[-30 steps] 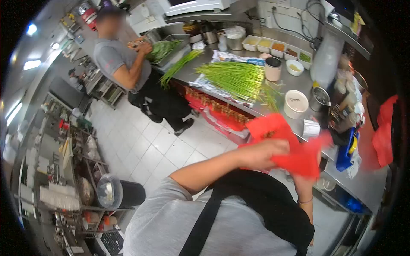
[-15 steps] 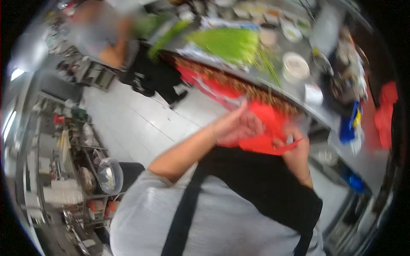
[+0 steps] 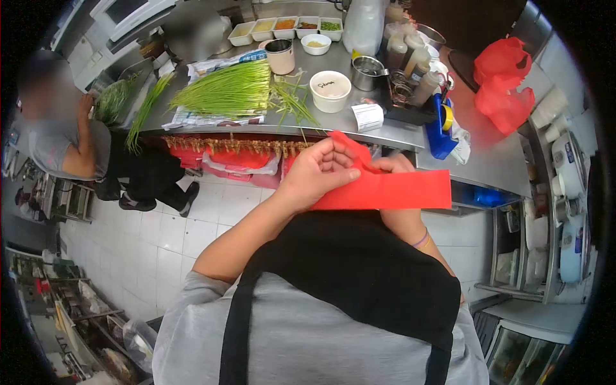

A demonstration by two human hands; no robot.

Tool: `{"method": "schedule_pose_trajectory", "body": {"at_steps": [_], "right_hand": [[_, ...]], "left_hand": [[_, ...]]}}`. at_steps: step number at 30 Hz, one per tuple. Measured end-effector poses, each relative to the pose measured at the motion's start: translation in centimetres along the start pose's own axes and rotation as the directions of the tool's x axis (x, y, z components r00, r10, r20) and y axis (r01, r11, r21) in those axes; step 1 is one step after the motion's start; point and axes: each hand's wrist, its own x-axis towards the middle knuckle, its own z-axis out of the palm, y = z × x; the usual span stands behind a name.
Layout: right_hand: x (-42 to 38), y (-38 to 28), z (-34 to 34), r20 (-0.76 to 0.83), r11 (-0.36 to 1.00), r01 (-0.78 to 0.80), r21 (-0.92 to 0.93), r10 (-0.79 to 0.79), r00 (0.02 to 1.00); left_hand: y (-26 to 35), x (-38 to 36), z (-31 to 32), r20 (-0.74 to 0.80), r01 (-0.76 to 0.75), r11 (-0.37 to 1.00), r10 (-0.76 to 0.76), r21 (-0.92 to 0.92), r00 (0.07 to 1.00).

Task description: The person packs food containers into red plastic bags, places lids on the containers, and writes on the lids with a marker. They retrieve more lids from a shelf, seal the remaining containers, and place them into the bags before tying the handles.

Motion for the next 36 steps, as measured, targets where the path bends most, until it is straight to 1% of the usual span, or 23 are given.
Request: {"method": "schedule_pose_trajectory", "body": {"at_steps": [3, 4, 6, 8, 9, 10, 11, 12, 13, 14, 15, 16, 17, 19, 21, 22, 25, 30, 32, 33, 34, 35, 36], "right_hand": [[0.1, 0.0, -0.1, 0.032, 0.996, 0.062, 0.063, -0.064, 0.997], [0.0, -0.4, -0.3, 0.066, 0.997, 0.053, 0.056, -0.057, 0.996], [0.5, -1.5, -0.8, 0.125, 0.998, 0.051, 0.046, -0.057, 0.991], [1.0, -1.1, -0.5, 0.06, 0.991, 0.042, 0.125, -0.05, 0.997], [1.3, -0.9, -0.3, 0.024, 0.986, 0.04, 0.165, -0.044, 0.999], [1.6, -1.0, 0.0, -0.01, 0.932, -0.114, 0.345, 0.125, 0.992], [2.1, -1.3, 0.2, -0.01, 0.905, -0.159, 0.396, 0.177, 0.984], [2.6, -1.8, 0.6, -0.003, 0.871, -0.211, 0.443, 0.237, 0.972], [2.7, -2.0, 0.8, 0.014, 0.829, -0.271, 0.489, 0.303, 0.953], [2.7, -0.8, 1.0, 0.04, 0.934, -0.164, 0.318, 0.16, 0.986], [2.7, -0.5, 1.3, 0.035, 0.92, -0.197, 0.34, 0.197, 0.98], [2.7, -0.2, 1.6, 0.034, 0.903, -0.229, 0.363, 0.233, 0.972], [2.7, -0.2, 1.9, 0.029, 0.887, -0.251, 0.388, 0.261, 0.965], [2.6, -0.1, 2.3, 0.12, 0.738, -0.387, 0.552, 0.389, 0.913], [2.8, -0.3, 2.7, 0.186, 0.593, -0.447, 0.67, 0.45, 0.874], [2.8, -0.3, 2.9, 0.18, 0.582, -0.455, 0.674, 0.468, 0.866], [2.7, -0.5, 3.6, 0.083, 0.623, -0.362, 0.694, 0.43, 0.899], [1.8, -0.2, 3.8, 0.046, 0.694, -0.381, 0.611, 0.45, 0.892], [1.7, -1.1, 3.8, -0.021, 0.728, -0.307, 0.613, 0.404, 0.915], [1.7, -1.0, 3.8, -0.054, 0.77, -0.212, 0.601, 0.304, 0.951], [1.2, 0.1, 3.9, -0.116, 0.879, -0.104, 0.466, 0.178, 0.977], [0.8, 0.3, 3.8, -0.108, 0.875, -0.137, 0.465, 0.209, 0.972], [0.5, 0.3, 3.9, -0.13, 0.871, -0.123, 0.476, 0.208, 0.969]], "left_hand": [[0.6, 0.2, 1.1, -0.031, -0.03, 0.999, 0.029, -0.031, 0.999], [0.4, 0.2, 0.7, 0.003, 0.016, 1.0, -0.016, -0.023, 1.0], [0.3, -0.1, 0.6, -0.008, 0.009, 0.997, -0.009, -0.078, 1.0], [0.3, 0.0, 0.3, -0.027, -0.022, 0.997, 0.02, -0.069, 0.999], [0.3, 0.0, 0.0, -0.018, -0.055, 0.998, 0.055, -0.015, 0.998], [0.4, 0.1, -0.2, -0.006, -0.085, 0.996, 0.086, 0.037, 0.996], [0.5, 0.1, -0.3, 0.005, -0.11, 0.99, 0.11, 0.084, 0.994], [0.8, 0.0, -0.2, 0.015, -0.2, 0.951, 0.202, 0.238, 0.979], [1.1, -0.1, 0.0, 0.021, -0.202, 0.922, 0.207, 0.33, 0.978], [1.4, -0.2, 0.2, 0.022, -0.194, 0.889, 0.203, 0.416, 0.979], [1.2, -0.4, 0.2, 0.018, -0.178, 0.85, 0.195, 0.496, 0.981], [0.7, -0.5, 0.4, -0.027, -0.084, 0.975, 0.091, 0.207, 0.995], [1.0, -0.8, 0.4, -0.047, -0.061, 0.99, 0.067, 0.126, 0.997], [1.1, -1.1, -0.4, -0.066, -0.03, 1.0, 0.031, 0.004, 0.997], [1.7, -1.7, -0.7, -0.108, 0.026, 0.998, -0.031, -0.053, 0.994], [1.7, -1.8, -0.8, -0.123, 0.058, 0.994, -0.069, -0.087, 0.99], [1.4, -1.8, -1.3, -0.115, 0.091, 0.987, -0.107, -0.132, 0.988], [0.6, -1.7, -1.7, -0.09, 0.139, 0.942, -0.174, -0.307, 0.981], [-0.8, -1.5, -2.2, -0.07, 0.121, 0.921, -0.157, -0.369, 0.985], [-1.0, -1.5, -2.3, -0.049, 0.114, 0.91, -0.146, -0.399, 0.988], [-1.4, -1.4, -2.3, -0.048, 0.12, 0.899, -0.155, -0.422, 0.987], [-1.7, -1.4, -2.3, -0.044, 0.126, 0.886, -0.163, -0.446, 0.986], [-1.8, -1.3, -2.4, -0.046, 0.146, 0.872, -0.189, -0.467, 0.981]]}}
